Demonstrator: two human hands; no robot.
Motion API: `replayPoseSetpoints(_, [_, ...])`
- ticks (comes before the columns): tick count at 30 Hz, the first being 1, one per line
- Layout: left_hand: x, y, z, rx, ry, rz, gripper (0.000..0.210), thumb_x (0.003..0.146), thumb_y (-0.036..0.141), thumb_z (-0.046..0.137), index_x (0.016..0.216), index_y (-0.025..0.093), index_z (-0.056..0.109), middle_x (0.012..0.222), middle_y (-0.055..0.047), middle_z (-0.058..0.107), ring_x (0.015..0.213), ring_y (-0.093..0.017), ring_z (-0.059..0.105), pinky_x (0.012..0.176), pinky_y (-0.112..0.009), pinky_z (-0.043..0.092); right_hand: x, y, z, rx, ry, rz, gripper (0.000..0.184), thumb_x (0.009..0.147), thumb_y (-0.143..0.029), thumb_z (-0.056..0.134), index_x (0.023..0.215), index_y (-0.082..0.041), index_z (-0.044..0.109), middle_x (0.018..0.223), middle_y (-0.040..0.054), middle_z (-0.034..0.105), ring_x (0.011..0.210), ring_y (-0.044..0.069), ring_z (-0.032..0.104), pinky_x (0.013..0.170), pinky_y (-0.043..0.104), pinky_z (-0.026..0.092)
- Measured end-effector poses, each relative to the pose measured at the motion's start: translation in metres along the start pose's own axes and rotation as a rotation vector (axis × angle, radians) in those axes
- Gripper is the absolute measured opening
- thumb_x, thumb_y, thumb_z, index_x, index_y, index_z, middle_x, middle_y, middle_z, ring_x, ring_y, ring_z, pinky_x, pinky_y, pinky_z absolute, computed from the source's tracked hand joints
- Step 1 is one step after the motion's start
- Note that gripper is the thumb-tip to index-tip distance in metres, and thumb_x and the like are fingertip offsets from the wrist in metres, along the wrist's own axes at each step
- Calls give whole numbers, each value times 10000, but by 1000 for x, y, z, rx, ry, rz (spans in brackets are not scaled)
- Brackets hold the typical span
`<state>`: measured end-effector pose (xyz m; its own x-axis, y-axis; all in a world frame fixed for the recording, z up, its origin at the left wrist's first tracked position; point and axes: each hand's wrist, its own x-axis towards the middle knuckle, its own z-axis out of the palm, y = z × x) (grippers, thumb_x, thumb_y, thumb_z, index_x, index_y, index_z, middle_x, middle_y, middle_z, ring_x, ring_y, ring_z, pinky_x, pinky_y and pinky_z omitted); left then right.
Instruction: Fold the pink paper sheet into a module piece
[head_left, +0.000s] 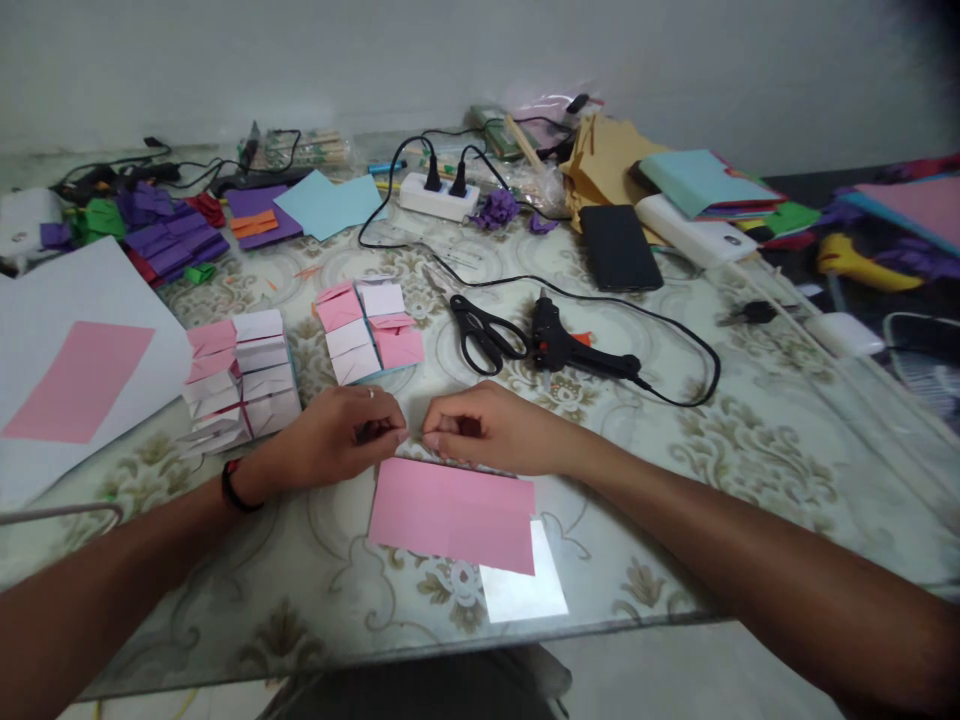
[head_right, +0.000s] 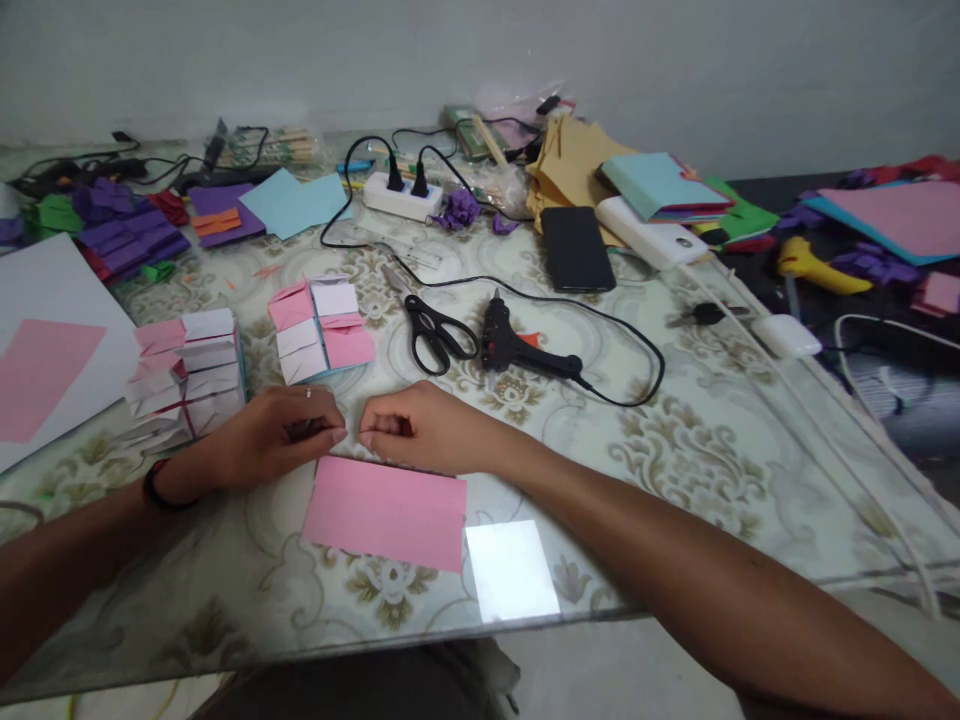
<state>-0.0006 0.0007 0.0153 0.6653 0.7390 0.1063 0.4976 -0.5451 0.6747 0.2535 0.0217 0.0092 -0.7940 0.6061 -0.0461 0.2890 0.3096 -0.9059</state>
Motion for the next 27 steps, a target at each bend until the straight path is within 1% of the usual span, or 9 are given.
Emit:
replayPoseSetpoints(16, [1, 0, 0, -3, -10, -6, 182, 985, 192, 586, 854, 170, 711, 754, 11, 677, 670, -95, 565, 653, -222, 416, -1, 0, 1, -10, 10, -10, 233, 985, -330, 632, 864, -140, 694, 624, -52, 591, 556, 37, 435, 555, 167, 337])
replayPoseSetpoints(27, [1, 1, 0, 1, 12, 12, 183, 989, 200, 590, 843, 171, 694, 738, 13, 668, 664, -96, 560, 649, -226, 423, -1, 1, 0, -12, 2, -7, 222, 984, -328, 632, 867, -148, 690, 610, -60, 563, 556, 46, 429, 561, 181, 328])
